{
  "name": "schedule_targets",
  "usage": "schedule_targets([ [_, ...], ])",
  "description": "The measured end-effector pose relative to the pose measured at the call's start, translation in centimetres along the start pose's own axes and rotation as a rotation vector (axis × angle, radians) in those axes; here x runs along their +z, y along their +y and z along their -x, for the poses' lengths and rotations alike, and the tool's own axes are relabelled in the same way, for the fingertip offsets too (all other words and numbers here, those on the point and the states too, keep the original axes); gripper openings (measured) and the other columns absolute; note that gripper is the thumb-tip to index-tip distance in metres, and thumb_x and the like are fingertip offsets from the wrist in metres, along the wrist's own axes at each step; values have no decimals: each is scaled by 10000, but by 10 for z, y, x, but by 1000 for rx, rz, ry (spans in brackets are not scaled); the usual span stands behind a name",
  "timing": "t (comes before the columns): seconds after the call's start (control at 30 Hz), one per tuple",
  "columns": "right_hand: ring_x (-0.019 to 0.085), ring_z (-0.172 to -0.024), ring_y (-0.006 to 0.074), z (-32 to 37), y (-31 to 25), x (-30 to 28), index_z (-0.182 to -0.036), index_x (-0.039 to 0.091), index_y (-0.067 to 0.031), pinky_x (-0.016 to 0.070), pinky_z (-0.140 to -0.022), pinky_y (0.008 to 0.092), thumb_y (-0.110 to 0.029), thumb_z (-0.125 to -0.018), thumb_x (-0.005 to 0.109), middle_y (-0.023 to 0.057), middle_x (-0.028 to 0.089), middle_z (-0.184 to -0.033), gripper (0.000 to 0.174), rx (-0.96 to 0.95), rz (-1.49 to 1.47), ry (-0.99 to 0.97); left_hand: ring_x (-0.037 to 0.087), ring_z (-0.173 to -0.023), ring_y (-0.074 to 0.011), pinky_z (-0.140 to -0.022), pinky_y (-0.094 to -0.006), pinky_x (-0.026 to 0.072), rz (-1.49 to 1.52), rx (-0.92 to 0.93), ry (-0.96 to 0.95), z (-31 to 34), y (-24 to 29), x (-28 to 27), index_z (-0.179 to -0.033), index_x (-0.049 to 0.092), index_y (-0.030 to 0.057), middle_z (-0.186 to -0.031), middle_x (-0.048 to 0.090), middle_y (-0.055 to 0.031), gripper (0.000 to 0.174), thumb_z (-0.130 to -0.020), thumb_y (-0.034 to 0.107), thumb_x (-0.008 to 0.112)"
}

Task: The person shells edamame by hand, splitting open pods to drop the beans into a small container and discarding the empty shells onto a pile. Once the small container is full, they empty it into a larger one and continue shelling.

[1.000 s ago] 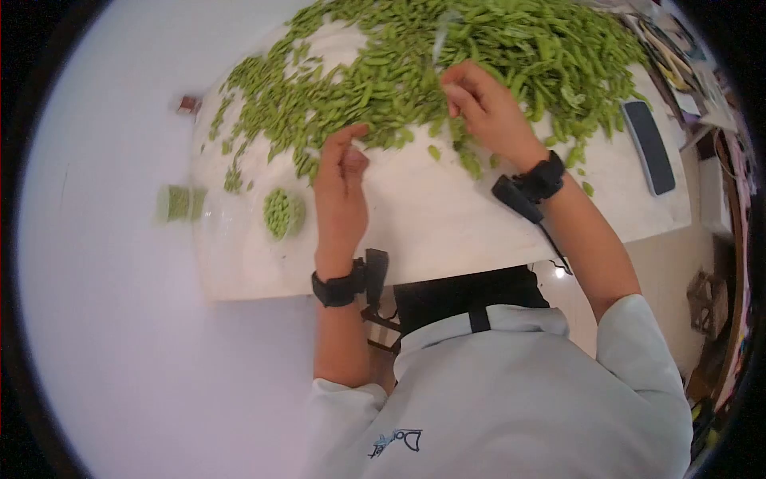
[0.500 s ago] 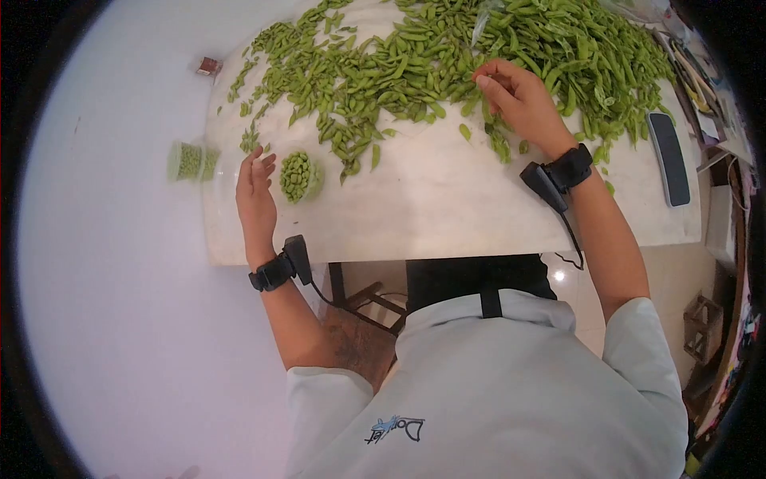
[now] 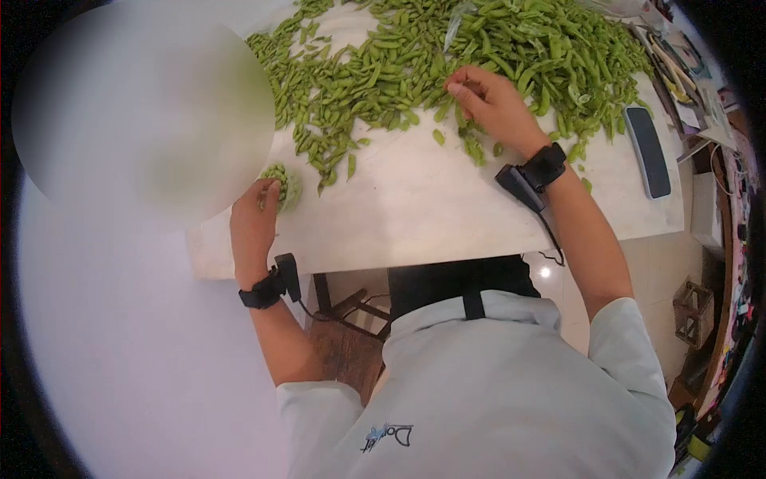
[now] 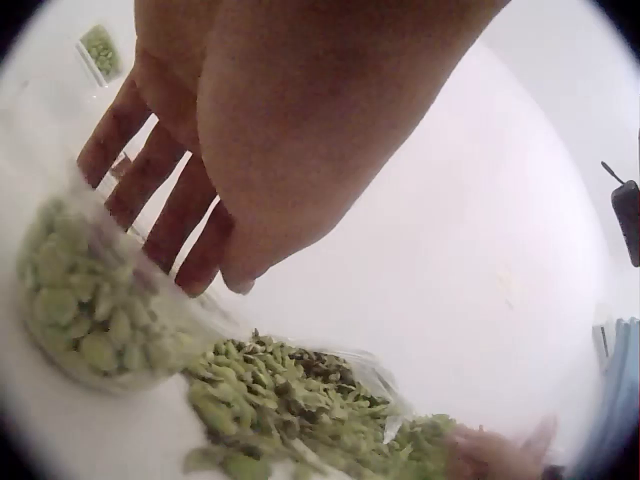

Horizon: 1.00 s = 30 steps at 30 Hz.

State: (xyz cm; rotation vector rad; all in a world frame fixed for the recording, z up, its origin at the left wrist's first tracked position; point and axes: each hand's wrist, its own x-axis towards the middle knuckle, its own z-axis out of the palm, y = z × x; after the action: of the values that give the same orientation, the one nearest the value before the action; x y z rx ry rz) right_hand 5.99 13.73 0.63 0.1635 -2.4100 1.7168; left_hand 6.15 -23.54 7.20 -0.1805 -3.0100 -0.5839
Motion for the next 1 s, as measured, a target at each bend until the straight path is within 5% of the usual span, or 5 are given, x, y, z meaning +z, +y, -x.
schedule_targets([
  [0.2,474,-578,108,1,-7,-4,-946,584,-19,397,-556,264,-108,-853,473,46,522,-642,170,-36,-27,46,614,-732,-231,-637,-312,475,199,213,128,-36,64,-11,-989,629,52,-902,651,-121,159,-885,147,554],
  [0.37,469,-645,69,1,-8,-6,-961,562,-9,382,-586,219,8,-812,383,-14,472,-674,234,-6,-116,-17,617,-879,-257,-775,-311,476,129,518,155,-93,100,29,-1016,636,71,-968,643,-142,183,-874,140,544],
  [0.67,481,-636,72,-1,3,-8,-940,571,4,399,-585,229,-41,-838,427,2,515,-698,182,-4,-43,19,591,-913,-312,-808,-416,480,-53,303,24,-188,135,109,-1051,629,149,-1050,623,-111,265,-806,251,624],
  [0.8,507,-577,145,-3,8,-7,-920,628,-39,420,-569,286,-93,-810,458,76,553,-646,211,-44,-53,80,593,-951,-306,-826,-419,475,-246,537,110,-195,142,125,-1092,628,212,-1060,633,-99,309,-791,286,636],
  [1.0,591,-668,191,-9,19,-10,-911,650,-48,473,-646,337,-143,-774,502,115,637,-750,223,-187,2,121,599,-963,-291,-815,-408,467,-37,451,-20,-197,137,123,-1075,626,206,-994,654,-77,310,-789,326,623],
])
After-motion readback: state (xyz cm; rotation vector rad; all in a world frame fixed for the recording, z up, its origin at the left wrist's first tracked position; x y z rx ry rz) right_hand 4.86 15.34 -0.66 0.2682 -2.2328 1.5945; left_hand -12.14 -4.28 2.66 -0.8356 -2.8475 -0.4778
